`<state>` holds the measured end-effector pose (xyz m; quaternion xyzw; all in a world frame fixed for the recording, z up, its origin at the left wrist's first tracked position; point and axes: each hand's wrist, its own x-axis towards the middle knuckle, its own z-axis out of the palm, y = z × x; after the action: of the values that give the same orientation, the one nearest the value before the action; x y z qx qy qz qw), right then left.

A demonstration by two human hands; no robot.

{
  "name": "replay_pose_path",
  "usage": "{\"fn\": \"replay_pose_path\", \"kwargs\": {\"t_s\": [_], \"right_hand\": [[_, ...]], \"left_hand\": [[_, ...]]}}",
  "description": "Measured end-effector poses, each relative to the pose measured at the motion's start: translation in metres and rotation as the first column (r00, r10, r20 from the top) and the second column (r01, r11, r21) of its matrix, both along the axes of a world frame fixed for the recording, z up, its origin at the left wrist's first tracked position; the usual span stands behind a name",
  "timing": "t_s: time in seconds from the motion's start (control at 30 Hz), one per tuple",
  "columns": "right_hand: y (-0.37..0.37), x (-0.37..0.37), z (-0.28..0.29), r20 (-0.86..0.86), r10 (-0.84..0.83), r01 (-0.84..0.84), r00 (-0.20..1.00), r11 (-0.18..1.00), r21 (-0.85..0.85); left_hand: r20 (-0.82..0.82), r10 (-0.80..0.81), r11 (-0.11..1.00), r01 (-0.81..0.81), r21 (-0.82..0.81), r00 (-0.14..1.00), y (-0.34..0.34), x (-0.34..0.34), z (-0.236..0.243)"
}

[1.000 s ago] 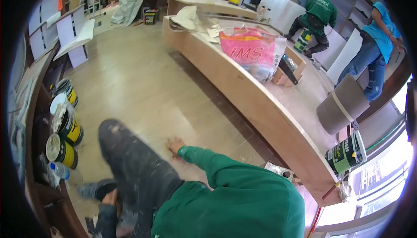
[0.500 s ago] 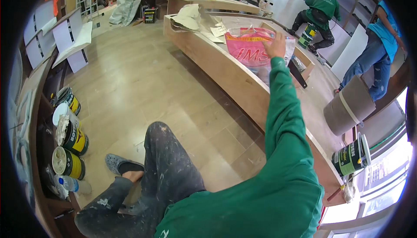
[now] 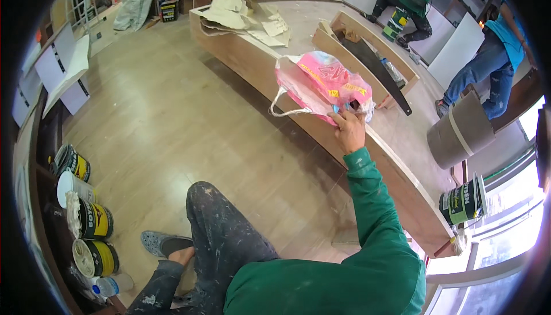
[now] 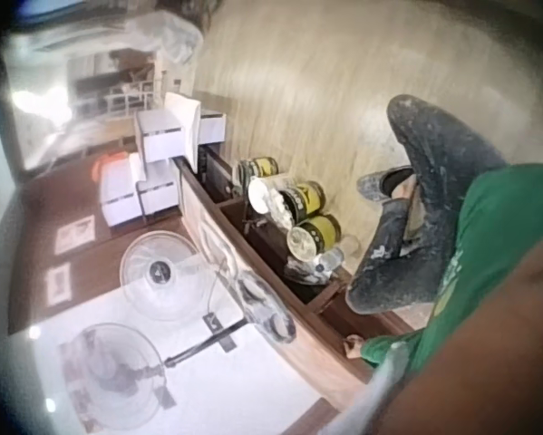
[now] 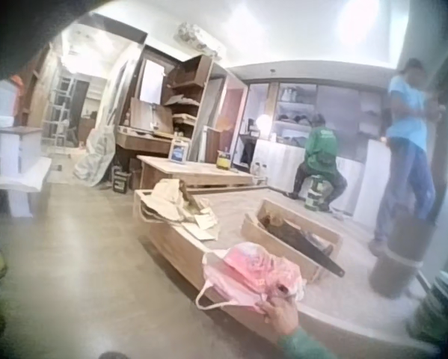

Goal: The person sits on the floor and wipes a curved wooden cabinet with a cloth. They then use a sanding block to smooth the edges and a utility knife to scrape the surface.

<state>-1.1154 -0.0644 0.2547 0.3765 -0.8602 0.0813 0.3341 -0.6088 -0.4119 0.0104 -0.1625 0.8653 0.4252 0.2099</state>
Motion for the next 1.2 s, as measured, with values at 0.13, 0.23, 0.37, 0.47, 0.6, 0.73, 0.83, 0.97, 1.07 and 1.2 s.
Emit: {"fn": "replay_pose_path", "kwargs": {"t_s": [0.13, 0.23, 0.37, 0.47, 0.6, 0.73, 0.83, 0.97, 1.07, 1.2], "right_hand": [[-0.015, 0.006, 0.008, -0.021, 0.022, -0.024, 1.0, 0.997, -0.068], [-0.014, 0.007, 0.026, -0.04, -0.019, 0.017, 0.999, 0.998, -0.065], [-0.018, 0.029, 0.063, -0.215, -0.028, 0.001, 0.976, 0.993, -0.122], [-0.021, 0.045, 0.052, -0.197, -0.087, 0.058, 0.976, 0.987, -0.149], [-0.016, 0.046, 0.033, -0.144, -0.136, 0.117, 0.98, 0.984, -0.133], [-0.016, 0.047, 0.029, -0.168, -0.121, 0.098, 0.978, 0.986, -0.136], [-0.023, 0.045, 0.036, -0.183, -0.081, 0.058, 0.98, 0.99, -0.128], [-0.037, 0.045, 0.046, -0.216, -0.034, 0.008, 0.976, 0.993, -0.122], [-0.066, 0.038, 0.055, -0.262, -0.015, -0.023, 0.965, 0.989, -0.143], [-0.073, -0.064, 0.059, -0.096, -0.168, 0.176, 0.981, 0.98, 0.09]], "left_hand": [[-0.027, 0.138, 0.986, -0.135, 0.102, 0.99, -0.01, 0.023, -0.047], [0.133, 0.066, 0.998, -0.065, -0.016, 0.989, -0.005, -0.004, -0.018], [0.242, 0.174, 0.978, -0.197, 0.075, 0.955, 0.002, -0.016, 0.015], [0.268, 0.191, 0.976, -0.212, 0.051, 0.944, 0.007, -0.025, 0.029], [0.269, 0.184, 0.982, -0.186, -0.019, 0.945, -0.007, -0.004, -0.021], [0.101, 0.015, 1.0, -0.014, -0.013, 0.995, -0.009, 0.002, -0.02], [0.135, -0.008, 0.998, 0.016, -0.056, 0.991, -0.006, 0.0, -0.022], [0.115, 0.078, 0.996, -0.082, 0.031, 0.99, -0.003, -0.002, -0.007], [0.153, 0.114, 0.991, -0.122, 0.049, 0.982, -0.004, -0.004, 0.011], [0.145, 0.102, 0.991, -0.114, 0.077, 0.984, -0.005, -0.004, 0.006]]}}
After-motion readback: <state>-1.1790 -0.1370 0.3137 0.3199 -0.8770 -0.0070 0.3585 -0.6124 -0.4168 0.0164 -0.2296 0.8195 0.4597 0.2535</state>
